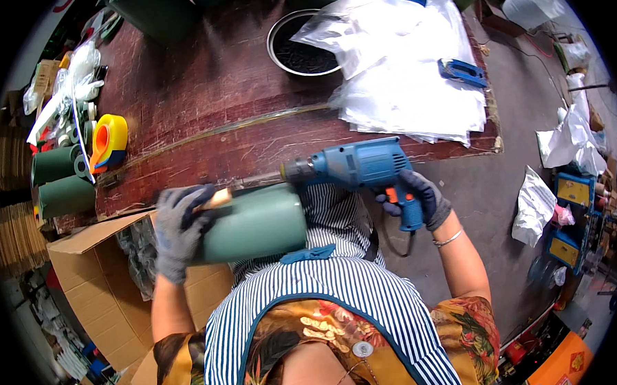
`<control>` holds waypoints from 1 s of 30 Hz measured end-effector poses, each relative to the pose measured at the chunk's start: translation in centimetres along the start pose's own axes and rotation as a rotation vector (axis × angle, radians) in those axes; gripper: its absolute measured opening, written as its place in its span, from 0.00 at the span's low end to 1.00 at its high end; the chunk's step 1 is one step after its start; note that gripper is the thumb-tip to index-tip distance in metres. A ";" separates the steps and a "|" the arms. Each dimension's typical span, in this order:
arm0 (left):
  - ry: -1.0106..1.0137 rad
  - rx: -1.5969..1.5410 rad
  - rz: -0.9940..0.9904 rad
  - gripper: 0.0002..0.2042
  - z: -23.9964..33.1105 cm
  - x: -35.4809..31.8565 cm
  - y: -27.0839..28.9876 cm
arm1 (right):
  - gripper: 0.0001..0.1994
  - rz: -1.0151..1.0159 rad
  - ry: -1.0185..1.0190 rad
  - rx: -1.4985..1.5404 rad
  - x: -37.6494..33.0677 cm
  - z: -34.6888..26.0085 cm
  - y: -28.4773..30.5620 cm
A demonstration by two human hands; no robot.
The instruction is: The person attaches wooden handles to green containers using a drill and then packs the completed items into a large cardboard box before sealing it with tape.
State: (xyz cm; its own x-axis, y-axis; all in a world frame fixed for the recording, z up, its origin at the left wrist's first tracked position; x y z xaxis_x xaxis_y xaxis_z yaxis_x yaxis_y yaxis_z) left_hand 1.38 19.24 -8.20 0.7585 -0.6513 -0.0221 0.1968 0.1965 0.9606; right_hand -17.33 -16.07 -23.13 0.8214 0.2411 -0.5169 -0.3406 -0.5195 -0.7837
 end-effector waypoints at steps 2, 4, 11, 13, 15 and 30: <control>-0.302 0.291 0.003 0.20 4.9 1.3 3.9 | 0.26 -0.078 0.056 0.029 0.7 0.3 -1.7; -0.600 0.339 -0.060 0.18 10.2 1.3 2.1 | 0.25 0.045 -0.002 0.221 2.0 2.0 -1.1; -1.155 0.474 -0.208 0.09 21.2 5.1 -9.2 | 0.24 0.728 0.476 -1.769 1.5 -6.4 -7.9; -1.158 0.631 -0.348 0.07 21.4 5.5 -10.3 | 0.22 0.819 0.794 -1.840 0.1 -8.6 -11.5; -1.158 0.491 -0.308 0.07 21.3 5.2 -10.8 | 0.20 0.692 1.258 -1.680 0.1 -11.6 -15.8; -0.656 -0.051 0.250 0.33 20.4 31.1 -0.6 | 0.09 -0.032 1.155 -0.940 10.5 -21.8 -8.7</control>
State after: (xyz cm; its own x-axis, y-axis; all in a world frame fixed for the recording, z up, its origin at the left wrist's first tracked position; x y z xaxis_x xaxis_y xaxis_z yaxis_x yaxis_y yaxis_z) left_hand 12.14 -16.10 -3.76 0.2571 -0.8867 0.3844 0.1062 0.4213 0.9007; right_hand 4.24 -26.84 -14.24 0.8755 -0.2708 0.4002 -0.2729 -0.9606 -0.0531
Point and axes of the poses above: each hand's wrist, its own x-axis towards the middle knuckle, its own y-axis out of the back of the hand, z = x × y, the point moved 8 cm from there along x, towards the middle knuckle, and after that the axes turned 10 degrees about x, right-handed, at the moved point
